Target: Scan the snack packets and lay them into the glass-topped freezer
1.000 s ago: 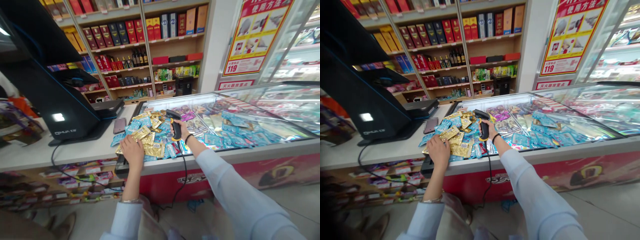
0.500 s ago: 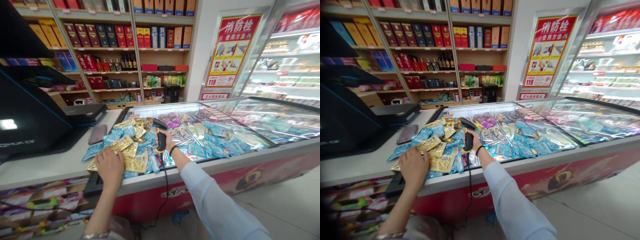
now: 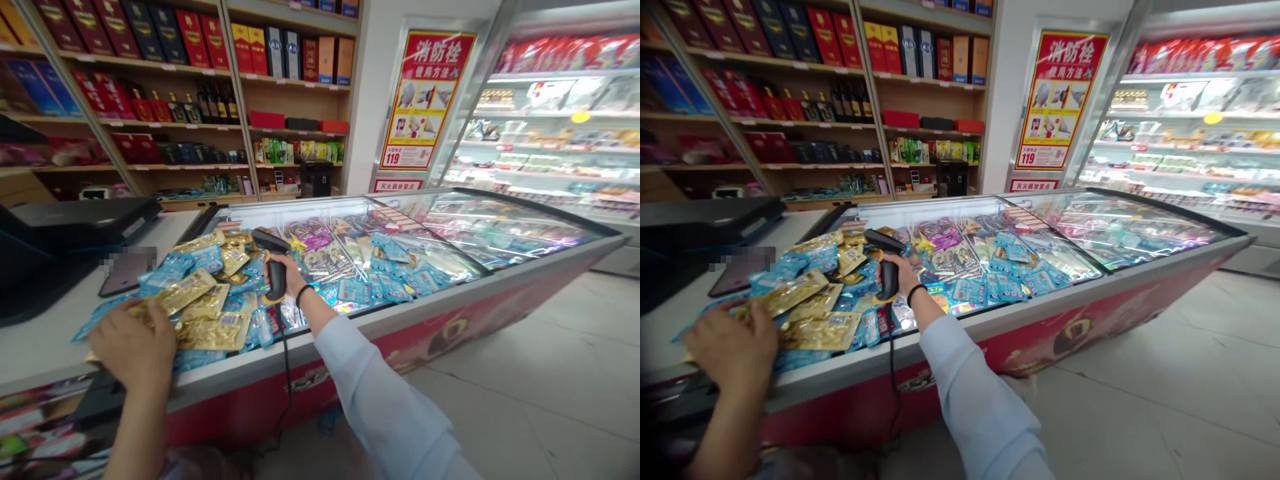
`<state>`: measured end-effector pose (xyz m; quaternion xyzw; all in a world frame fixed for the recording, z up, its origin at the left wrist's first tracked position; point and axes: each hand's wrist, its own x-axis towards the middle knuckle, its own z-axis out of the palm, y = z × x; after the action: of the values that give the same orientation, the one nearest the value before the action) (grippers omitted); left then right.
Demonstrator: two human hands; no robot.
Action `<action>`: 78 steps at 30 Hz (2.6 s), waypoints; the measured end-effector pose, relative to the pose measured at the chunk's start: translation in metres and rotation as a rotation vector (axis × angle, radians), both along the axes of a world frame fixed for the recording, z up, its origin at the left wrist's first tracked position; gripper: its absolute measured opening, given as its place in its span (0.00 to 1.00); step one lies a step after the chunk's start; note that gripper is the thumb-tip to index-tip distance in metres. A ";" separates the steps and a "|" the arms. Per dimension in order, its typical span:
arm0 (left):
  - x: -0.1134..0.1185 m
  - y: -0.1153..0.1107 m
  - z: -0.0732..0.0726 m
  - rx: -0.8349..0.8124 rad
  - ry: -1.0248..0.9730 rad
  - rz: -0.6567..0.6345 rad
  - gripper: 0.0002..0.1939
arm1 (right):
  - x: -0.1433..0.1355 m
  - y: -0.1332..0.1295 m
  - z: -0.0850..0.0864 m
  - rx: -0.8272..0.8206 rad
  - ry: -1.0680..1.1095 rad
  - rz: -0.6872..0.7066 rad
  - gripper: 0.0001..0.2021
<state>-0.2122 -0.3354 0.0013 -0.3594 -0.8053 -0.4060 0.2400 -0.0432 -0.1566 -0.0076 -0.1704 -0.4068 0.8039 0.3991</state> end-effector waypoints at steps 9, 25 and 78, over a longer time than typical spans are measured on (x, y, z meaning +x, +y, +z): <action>-0.009 0.001 -0.010 -0.044 0.091 0.048 0.16 | 0.002 0.002 0.002 -0.030 0.015 0.014 0.14; 0.095 0.054 0.058 -0.091 0.234 -0.315 0.27 | 0.160 0.009 0.089 0.260 0.087 -0.263 0.11; 0.260 0.250 -0.001 -0.422 -0.403 -0.944 0.08 | 0.325 0.032 -0.001 0.182 -0.016 -0.773 0.13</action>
<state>0.0473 -0.0859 0.0000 -0.6367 -0.6508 -0.3600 -0.2039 0.2816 -0.1247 -0.0087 -0.2812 -0.3853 0.5539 0.6824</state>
